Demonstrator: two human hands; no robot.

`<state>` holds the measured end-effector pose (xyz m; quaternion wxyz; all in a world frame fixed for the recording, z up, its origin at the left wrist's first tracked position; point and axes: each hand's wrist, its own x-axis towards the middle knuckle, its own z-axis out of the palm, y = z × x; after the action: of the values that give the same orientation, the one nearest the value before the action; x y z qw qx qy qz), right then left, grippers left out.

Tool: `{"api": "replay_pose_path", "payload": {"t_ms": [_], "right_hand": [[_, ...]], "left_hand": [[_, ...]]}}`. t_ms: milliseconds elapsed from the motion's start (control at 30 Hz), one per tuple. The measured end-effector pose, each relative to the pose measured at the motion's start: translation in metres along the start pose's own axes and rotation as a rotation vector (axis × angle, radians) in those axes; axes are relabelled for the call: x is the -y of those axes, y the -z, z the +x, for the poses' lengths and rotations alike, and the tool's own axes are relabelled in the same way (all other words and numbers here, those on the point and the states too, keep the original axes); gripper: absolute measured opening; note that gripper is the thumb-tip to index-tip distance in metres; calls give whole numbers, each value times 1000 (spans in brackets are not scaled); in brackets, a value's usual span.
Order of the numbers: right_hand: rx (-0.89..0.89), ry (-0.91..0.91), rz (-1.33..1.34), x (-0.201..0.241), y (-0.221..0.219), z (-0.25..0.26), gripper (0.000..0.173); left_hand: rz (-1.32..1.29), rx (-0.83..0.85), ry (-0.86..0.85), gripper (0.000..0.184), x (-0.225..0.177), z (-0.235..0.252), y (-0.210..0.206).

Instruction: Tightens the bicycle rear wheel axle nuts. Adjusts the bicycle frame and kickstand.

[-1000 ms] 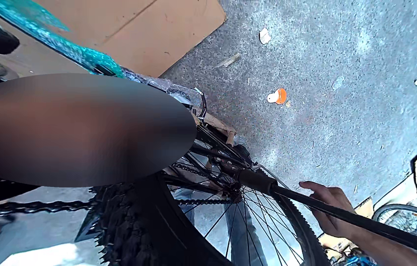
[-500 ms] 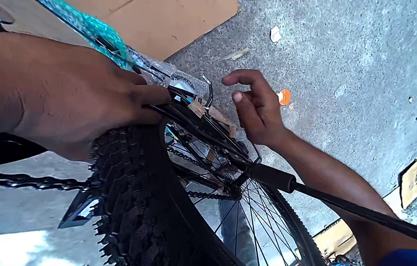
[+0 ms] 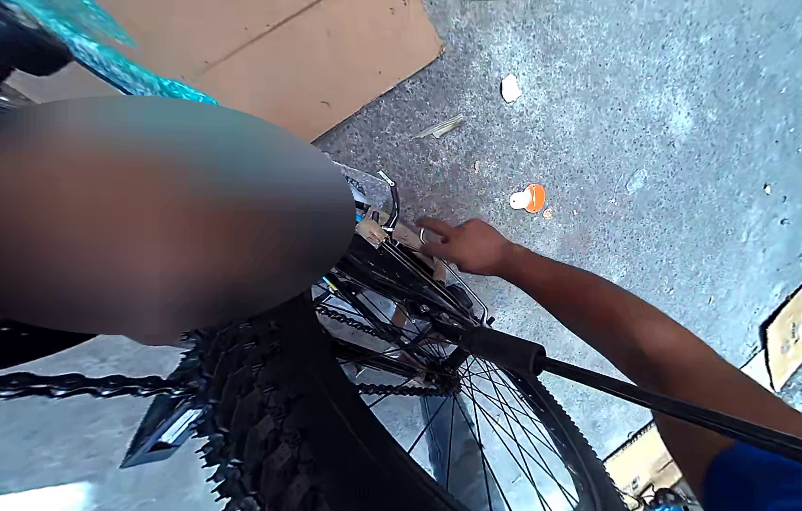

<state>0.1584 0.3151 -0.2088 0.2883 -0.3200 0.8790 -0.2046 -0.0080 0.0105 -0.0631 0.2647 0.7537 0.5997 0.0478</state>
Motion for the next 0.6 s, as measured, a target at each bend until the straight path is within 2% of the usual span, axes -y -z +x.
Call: {"api": "replay_pose_path", "payload": {"t_ms": [67, 133, 233, 333, 400, 467, 533, 600], "right_hand": [[-5, 207, -57, 10, -14, -34, 36], [-43, 268, -95, 15, -29, -50, 34], [-162, 421, -134, -1, -28, -42, 23], [-220, 437, -126, -15, -14, -43, 30], [-255, 238, -80, -14, -5, -61, 39], [-264, -107, 24, 1, 7, -87, 33], [-243, -430, 213, 25, 10, -116, 27], [-194, -604, 390, 47, -3, -146, 31]], "left_hand": [[-7, -17, -26, 70, 2, 0, -2], [-1, -57, -68, 68, 3, 0, -9], [39, -110, -105, 71, 10, -3, -21], [12, -101, -100, 62, 11, -9, -21], [-15, -77, 2, 51, 4, -12, -20], [-31, 22, 112, 40, -5, -11, -10], [-52, 75, 172, 38, -9, -8, -4], [-59, 124, 171, 43, -6, -8, -2]]}}
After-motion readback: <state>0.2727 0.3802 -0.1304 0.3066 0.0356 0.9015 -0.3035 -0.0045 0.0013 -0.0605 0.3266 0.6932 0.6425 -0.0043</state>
